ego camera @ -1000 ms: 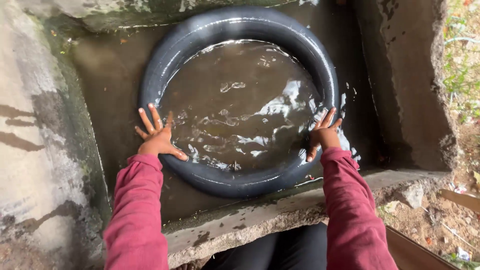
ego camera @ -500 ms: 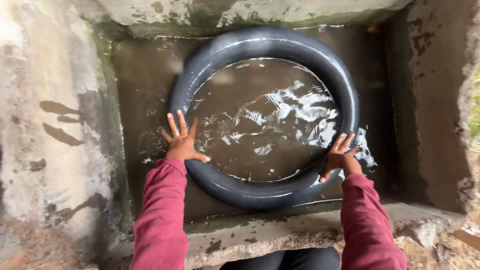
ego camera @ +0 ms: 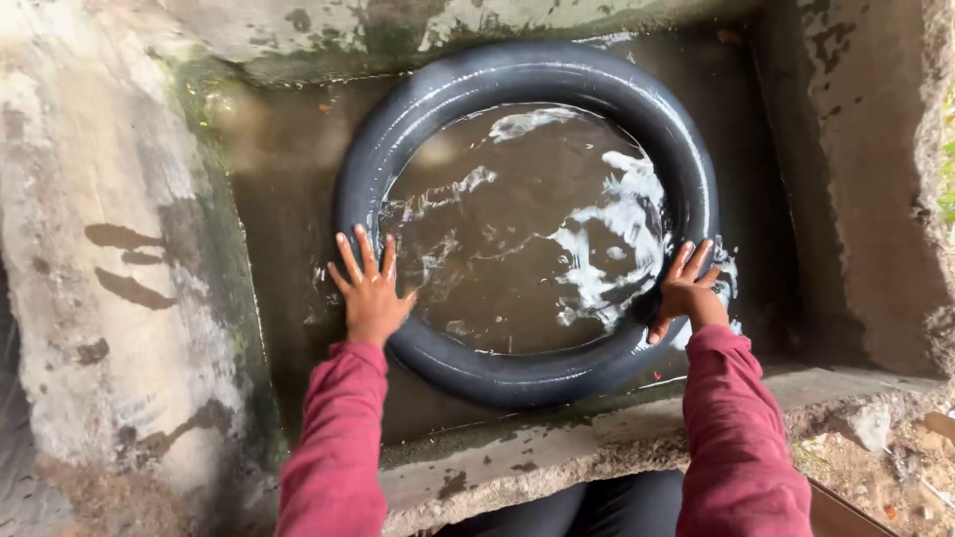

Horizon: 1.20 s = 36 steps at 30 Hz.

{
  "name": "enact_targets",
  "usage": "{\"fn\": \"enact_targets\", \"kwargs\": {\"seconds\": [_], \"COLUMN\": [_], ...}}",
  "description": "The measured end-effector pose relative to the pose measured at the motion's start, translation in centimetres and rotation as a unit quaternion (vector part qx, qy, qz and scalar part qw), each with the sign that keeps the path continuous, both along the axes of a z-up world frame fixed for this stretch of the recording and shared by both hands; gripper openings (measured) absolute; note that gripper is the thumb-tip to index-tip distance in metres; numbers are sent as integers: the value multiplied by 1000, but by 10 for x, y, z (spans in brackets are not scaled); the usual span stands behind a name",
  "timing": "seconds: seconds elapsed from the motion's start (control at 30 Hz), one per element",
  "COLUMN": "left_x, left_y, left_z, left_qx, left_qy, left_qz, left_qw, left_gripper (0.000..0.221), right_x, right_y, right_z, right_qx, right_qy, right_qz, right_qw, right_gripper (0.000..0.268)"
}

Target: Checking a motorcycle inner tube for leaks in a basin of water.

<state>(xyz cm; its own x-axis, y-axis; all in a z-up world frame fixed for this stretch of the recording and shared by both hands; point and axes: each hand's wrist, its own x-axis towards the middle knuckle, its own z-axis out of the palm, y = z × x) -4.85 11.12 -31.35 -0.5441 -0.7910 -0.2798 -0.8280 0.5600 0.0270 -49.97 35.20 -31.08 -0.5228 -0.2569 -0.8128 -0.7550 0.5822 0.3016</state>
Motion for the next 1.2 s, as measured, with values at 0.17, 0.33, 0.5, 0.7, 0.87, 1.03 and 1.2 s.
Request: {"fn": "enact_targets", "kwargs": {"seconds": [0.17,0.33,0.5,0.7,0.87,1.03,1.2], "left_x": [-3,-5,-2,-1,-1,3,3], "left_y": [12,12,6,3,1,5,1], "left_z": [-23,-24,-16,-17,-4,-10,0], "left_qx": [-134,-132,-74,-44,-22,-91,-82], "left_qy": [10,32,46,60,32,61,115], "left_qz": [36,38,58,54,48,25,6], "left_qw": [990,990,994,996,998,994,990], "left_gripper": [91,85,69,58,49,49,61], "right_x": [3,3,13,7,3,-4,-5], "right_y": [-1,-11,-16,-12,-12,-10,-3], "right_z": [3,5,11,6,-1,-7,-8], "right_qx": [8,23,49,65,42,51,1], "right_qy": [-9,17,16,17,8,-6,-9], "right_qz": [106,4,-42,-8,73,71,89], "right_qw": [994,1000,998,998,996,996,996], "right_gripper": [186,188,189,189,187,185,180]}}
